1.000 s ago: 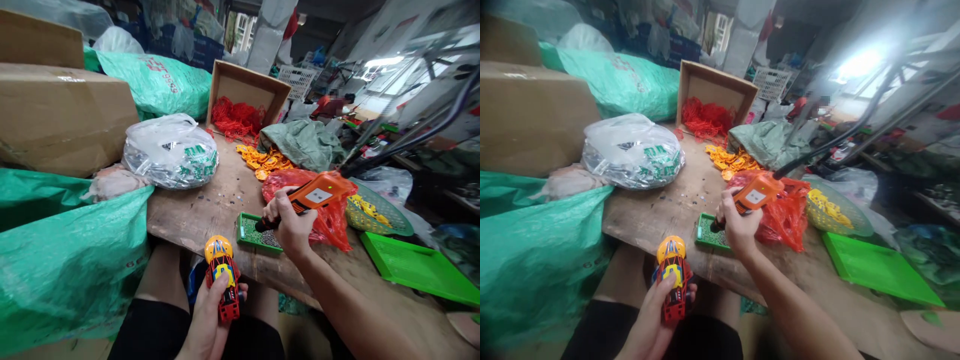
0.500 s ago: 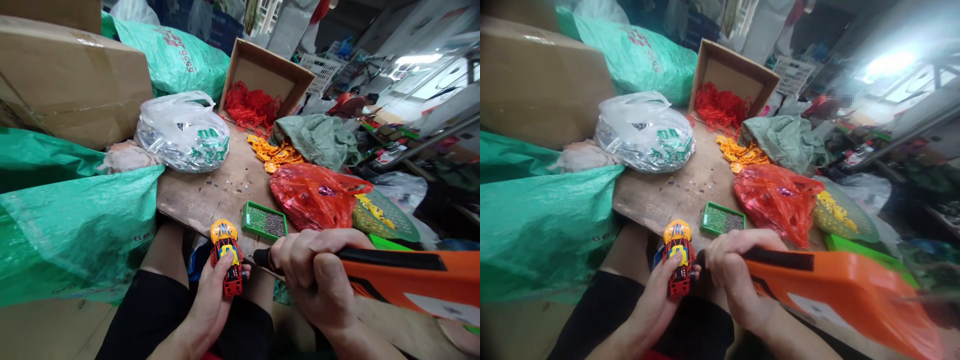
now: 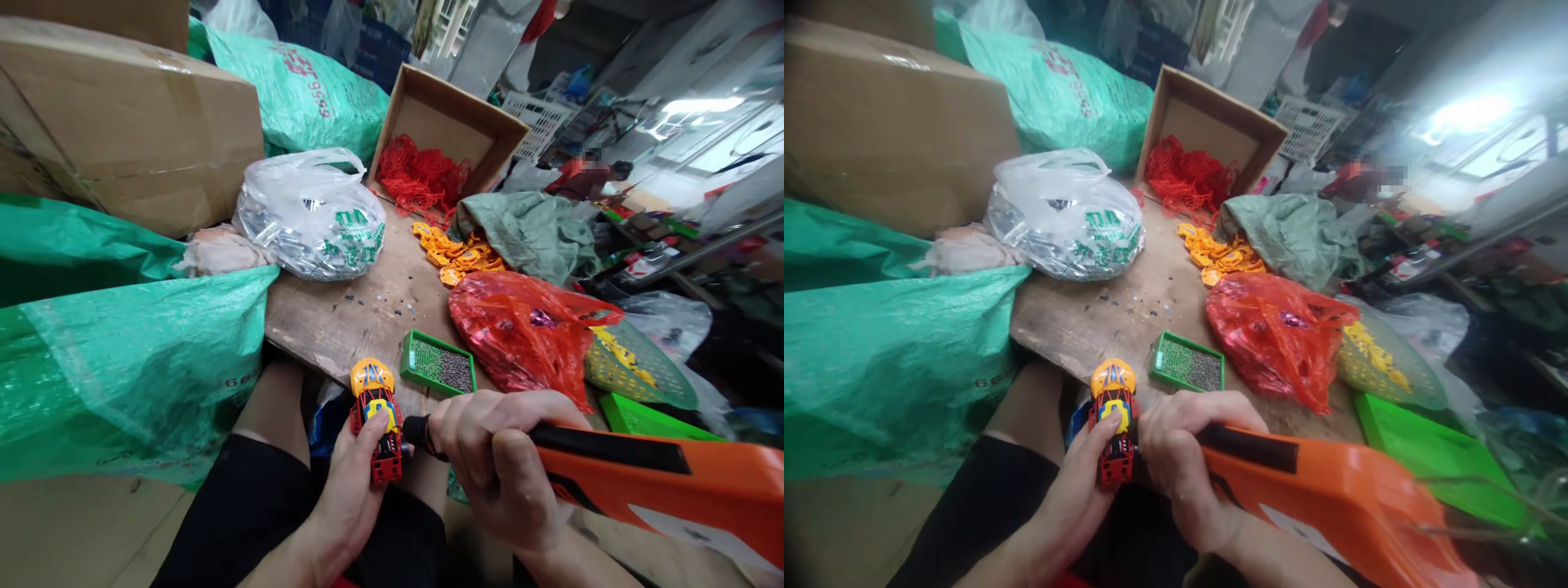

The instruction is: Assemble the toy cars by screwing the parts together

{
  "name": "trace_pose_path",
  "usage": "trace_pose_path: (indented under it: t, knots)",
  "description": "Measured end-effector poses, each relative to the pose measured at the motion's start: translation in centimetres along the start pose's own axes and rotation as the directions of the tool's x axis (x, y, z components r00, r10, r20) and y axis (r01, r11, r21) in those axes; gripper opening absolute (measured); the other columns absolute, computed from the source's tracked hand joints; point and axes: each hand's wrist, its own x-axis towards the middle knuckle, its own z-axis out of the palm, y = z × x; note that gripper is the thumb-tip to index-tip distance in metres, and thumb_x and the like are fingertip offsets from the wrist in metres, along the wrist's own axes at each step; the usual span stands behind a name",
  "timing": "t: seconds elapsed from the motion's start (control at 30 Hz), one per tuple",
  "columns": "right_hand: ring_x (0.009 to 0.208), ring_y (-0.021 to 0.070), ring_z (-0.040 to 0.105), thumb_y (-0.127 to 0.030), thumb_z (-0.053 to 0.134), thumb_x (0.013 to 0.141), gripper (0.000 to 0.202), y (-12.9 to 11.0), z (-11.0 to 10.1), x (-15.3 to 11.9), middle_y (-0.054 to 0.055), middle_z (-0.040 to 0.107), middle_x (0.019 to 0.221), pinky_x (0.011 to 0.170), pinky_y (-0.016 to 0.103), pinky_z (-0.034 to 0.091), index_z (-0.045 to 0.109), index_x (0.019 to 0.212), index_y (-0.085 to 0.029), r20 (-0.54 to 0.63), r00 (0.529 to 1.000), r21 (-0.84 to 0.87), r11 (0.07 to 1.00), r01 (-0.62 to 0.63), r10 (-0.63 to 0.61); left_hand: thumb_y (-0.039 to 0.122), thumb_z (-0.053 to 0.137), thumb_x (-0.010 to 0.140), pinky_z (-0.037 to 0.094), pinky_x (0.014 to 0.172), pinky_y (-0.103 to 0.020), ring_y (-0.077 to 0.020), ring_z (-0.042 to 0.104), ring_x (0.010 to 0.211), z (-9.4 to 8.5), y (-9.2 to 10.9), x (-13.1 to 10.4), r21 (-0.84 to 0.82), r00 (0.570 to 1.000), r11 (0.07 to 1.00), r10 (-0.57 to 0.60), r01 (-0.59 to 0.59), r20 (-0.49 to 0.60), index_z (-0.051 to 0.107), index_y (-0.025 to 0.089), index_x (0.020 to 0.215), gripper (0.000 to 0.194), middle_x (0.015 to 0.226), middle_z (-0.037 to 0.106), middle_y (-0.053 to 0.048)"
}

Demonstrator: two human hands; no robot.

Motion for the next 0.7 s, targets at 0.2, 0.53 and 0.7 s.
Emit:
trace_pose_path:
  t: [0.2, 0.53, 0.7]
  knots:
    - [0.046, 0.0107, 0.046, -0.03, 0.062, 0.101, 0.007, 0.32, -0.02, -0.07, -0.008, 0.046, 0.057, 0.053, 0.028, 0.047, 0.063, 0.095, -0.027, 0.016, 1.0, 0.07, 0.997, 0.025, -0.026, 0.037, 0.085, 0.08, 0.059, 0.072, -0.031, -0.0184, 0.065, 0.083, -0.05, -0.07, -0.04, -0.004, 1.0, 1.0, -0.002, 0.002, 0.015, 0.072, 0.014, 0.108, 0.038, 0.096, 0.071, -0.007]
    - [0.045, 0.0107, 0.046, -0.031, 0.061, 0.102, 0.01, 0.44, -0.16, -0.2, -0.008, 0.046, 0.056, 0.054, 0.029, 0.048, 0.063, 0.093, -0.027, 0.019, 1.0, 0.054, 0.998, 0.017, -0.018, 0.034, 0.079, 0.088, 0.058, 0.071, -0.029, -0.0169, 0.063, 0.082, -0.23, -0.21, 0.06, -0.007, 0.999, 1.0, 0.009, -0.009, 0.035, 0.071, 0.014, 0.111, 0.031, 0.096, 0.069, -0.006]
    - [0.046, 0.0101, 0.047, -0.029, 0.061, 0.102, 0.01, 0.55, -0.01, -0.17, -0.008, 0.046, 0.056, 0.053, 0.028, 0.048, 0.06, 0.092, -0.026, 0.014, 1.0, 0.065, 0.998, 0.023, -0.024, 0.033, 0.077, 0.089, 0.057, 0.07, -0.028, -0.0154, 0.062, 0.08, -0.22, -0.45, -0.07, -0.017, 0.999, 1.0, 0.023, -0.023, 0.037, 0.07, 0.014, 0.112, 0.031, 0.094, 0.068, -0.005]
